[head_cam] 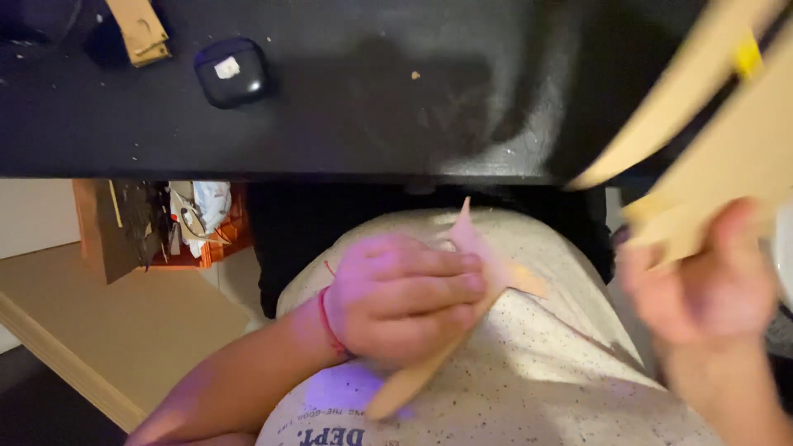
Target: Using a utility knife to cut along lines on a thin wooden sheet and removing the resulting cutout pieces.
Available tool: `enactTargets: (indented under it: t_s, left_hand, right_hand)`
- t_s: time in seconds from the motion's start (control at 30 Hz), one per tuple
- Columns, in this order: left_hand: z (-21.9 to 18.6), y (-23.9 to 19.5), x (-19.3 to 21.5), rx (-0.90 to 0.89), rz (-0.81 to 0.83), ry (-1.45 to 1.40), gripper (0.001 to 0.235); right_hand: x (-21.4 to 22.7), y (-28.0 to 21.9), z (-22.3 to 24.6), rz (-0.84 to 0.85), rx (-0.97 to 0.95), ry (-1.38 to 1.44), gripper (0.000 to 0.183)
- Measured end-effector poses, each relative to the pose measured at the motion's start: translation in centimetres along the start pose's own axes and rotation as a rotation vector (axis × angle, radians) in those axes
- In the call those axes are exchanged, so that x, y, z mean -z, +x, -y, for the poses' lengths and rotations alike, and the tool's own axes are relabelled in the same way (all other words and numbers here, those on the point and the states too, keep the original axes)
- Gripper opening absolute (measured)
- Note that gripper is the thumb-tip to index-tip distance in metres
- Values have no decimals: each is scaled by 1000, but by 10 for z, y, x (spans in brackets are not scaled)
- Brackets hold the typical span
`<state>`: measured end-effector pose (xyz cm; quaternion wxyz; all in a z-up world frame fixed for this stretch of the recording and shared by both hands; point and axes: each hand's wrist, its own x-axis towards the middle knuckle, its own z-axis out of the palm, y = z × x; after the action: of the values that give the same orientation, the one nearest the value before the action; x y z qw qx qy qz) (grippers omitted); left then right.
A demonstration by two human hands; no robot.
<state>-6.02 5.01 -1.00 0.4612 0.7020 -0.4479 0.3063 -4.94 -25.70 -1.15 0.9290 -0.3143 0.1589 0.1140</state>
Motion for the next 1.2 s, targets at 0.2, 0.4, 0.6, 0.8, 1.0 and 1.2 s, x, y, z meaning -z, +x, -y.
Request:
enactTargets:
  t_s: [0.2,0.4,0.6,0.8,1.0,1.2]
  left_hand:
    - [-20,3,4,666,-432,-363,19]
    - [-3,36,8,1153,-556,-679,17]
    - [0,69,16,1421,-357,-1029,32]
    - [-2,66,13,653,206,-429,35]
    - [3,49,-32,458,669,125,32]
    - [23,34,-39,745,435,-15,20]
  right_hand:
    - [-1,4,-1,-211,146,-509,88]
    - [-31,30,-38,-357,-61,-608,29]
    - [-2,54,-11,289,-270,-881,90]
    - [-39,31,46,117,-198,-1646,57]
    - [-119,-6,31,715,462,-1660,29]
    - [-106,18,4,797,1018,-1745,24]
